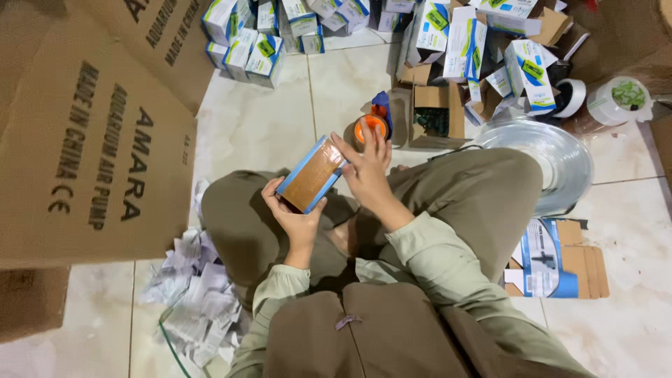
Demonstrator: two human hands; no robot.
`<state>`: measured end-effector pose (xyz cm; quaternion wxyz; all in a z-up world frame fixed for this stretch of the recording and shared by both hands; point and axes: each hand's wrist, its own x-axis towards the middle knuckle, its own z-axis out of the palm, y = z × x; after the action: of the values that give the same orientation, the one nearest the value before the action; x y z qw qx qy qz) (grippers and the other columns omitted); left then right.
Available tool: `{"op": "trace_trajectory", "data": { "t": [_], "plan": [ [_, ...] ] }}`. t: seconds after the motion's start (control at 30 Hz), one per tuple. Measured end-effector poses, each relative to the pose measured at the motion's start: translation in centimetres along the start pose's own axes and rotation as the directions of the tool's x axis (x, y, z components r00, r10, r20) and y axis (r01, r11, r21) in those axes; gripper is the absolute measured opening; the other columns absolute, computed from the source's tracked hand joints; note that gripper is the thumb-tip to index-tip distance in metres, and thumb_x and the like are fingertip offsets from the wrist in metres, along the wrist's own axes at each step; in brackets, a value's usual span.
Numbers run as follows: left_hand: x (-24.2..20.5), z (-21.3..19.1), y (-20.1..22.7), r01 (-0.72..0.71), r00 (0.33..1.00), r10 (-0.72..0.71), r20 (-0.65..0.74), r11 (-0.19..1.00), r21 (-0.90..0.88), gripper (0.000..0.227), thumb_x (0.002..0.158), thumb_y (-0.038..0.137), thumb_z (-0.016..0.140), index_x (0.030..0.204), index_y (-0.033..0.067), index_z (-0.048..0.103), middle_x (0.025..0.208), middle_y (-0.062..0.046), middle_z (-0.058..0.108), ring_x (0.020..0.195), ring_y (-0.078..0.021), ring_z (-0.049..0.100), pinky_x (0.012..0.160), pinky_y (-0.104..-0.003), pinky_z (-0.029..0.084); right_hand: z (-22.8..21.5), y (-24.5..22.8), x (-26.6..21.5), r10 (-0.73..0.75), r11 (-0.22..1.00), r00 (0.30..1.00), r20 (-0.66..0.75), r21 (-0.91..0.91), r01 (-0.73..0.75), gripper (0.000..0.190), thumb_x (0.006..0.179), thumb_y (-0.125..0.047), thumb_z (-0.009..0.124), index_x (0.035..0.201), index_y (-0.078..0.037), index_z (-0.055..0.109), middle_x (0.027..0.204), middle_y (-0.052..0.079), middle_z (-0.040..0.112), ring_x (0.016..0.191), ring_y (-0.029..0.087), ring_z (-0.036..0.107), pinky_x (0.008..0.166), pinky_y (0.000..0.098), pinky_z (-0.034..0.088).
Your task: The person sits on the floor and repeatedly packs small green items into small cardboard boxes, then seals them with a tape dispenser. The person places the sealed boxes into a larger cardboard box nearby.
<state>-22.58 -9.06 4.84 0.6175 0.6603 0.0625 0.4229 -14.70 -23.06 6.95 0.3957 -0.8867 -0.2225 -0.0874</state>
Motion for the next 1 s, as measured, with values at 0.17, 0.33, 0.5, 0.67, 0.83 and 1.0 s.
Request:
{"op": "trace_trajectory", "data": {
  "t": [0.17, 0.33, 0.5, 0.67, 0.83, 1.0],
  "plan": [
    [-1.5, -1.6, 4.1, -0.029, 0.998, 0.033, 0.049, 0.997, -0.075, 0.081, 0.053, 0.012, 0.091, 0.114, 0.0044, 0.038, 0.117, -0.013, 0.039, 0.111, -0.0199, 0.041, 0.100, -0.038, 0.029, -2.4, -2.8, -3.9, -0.068, 0.949, 0.997, -0.035, 0.306, 0.075, 0.066, 0.090, -0.068, 0.021, 0.143, -0.033, 0.040, 0.152, 0.013, 0.016, 0.138, 0.045, 0.004, 0.107, 0.0616, 0.003],
    [-2.8, -3.3, 7.6, -0.007, 0.997, 0.018, 0.081, 0.990, -0.140, 0.083, 0.054, 0.018, 0.092, 0.115, 0.0038, 0.037, 0.116, -0.013, 0.040, 0.112, -0.0199, 0.040, 0.101, -0.038, 0.028, -6.0, -7.8, -7.7, -0.051, 0.806, 0.998, -0.035, 0.588, 0.062, 0.069, 0.090, -0.067, 0.030, 0.144, -0.024, 0.039, 0.150, 0.011, 0.020, 0.139, 0.037, 0.009, 0.111, 0.0525, 0.009],
    [-2.5, -4.0, 10.7, -0.018, 0.998, 0.031, 0.047, 0.968, -0.250, 0.087, 0.054, 0.027, 0.092, 0.116, 0.0072, 0.035, 0.119, -0.010, 0.038, 0.110, -0.0156, 0.040, 0.100, -0.035, 0.028, -7.7, -10.5, -10.4, -0.097, 0.815, 0.995, 0.000, 0.573, 0.079, 0.072, 0.093, -0.060, 0.034, 0.148, -0.015, 0.025, 0.151, 0.011, 0.010, 0.139, 0.030, 0.002, 0.112, 0.0505, 0.001],
    [-0.7, -4.5, 11.7, -0.047, 0.999, 0.045, -0.013, 0.967, -0.252, 0.089, 0.050, 0.027, 0.093, 0.115, 0.0070, 0.035, 0.116, -0.010, 0.037, 0.107, -0.0164, 0.038, 0.100, -0.035, 0.027, -7.5, -11.1, -11.3, -0.128, 0.861, 0.990, 0.066, 0.502, 0.078, 0.075, 0.091, -0.053, 0.039, 0.148, -0.010, 0.017, 0.149, 0.020, 0.007, 0.137, 0.039, 0.003, 0.109, 0.0567, 0.003],
    [3.9, -5.7, 13.3, -0.148, 0.989, 0.148, -0.010, 0.986, -0.080, 0.084, 0.064, 0.053, 0.076, 0.122, 0.0057, 0.039, 0.116, -0.008, 0.042, 0.112, -0.0211, 0.046, 0.099, -0.034, 0.039, -6.4, -12.4, -9.7, -0.011, 0.887, 0.939, 0.343, 0.436, -0.149, 0.073, 0.087, -0.060, 0.032, 0.147, -0.020, 0.019, 0.151, 0.014, 0.004, 0.142, 0.034, 0.001, 0.107, 0.0570, 0.013],
    [11.5, -7.7, 13.9, -0.365, 0.916, 0.377, -0.134, 0.925, 0.108, 0.069, 0.073, 0.051, 0.072, 0.122, 0.0143, 0.041, 0.124, -0.008, 0.037, 0.104, -0.0193, 0.046, 0.082, -0.031, 0.045, -3.8, -11.1, -5.5, 0.225, 0.875, 0.776, 0.589, 0.228, -0.426, 0.076, 0.077, -0.065, 0.034, 0.145, -0.034, 0.021, 0.153, 0.004, 0.004, 0.143, 0.029, 0.000, 0.108, 0.0577, 0.016]
  ]
}}
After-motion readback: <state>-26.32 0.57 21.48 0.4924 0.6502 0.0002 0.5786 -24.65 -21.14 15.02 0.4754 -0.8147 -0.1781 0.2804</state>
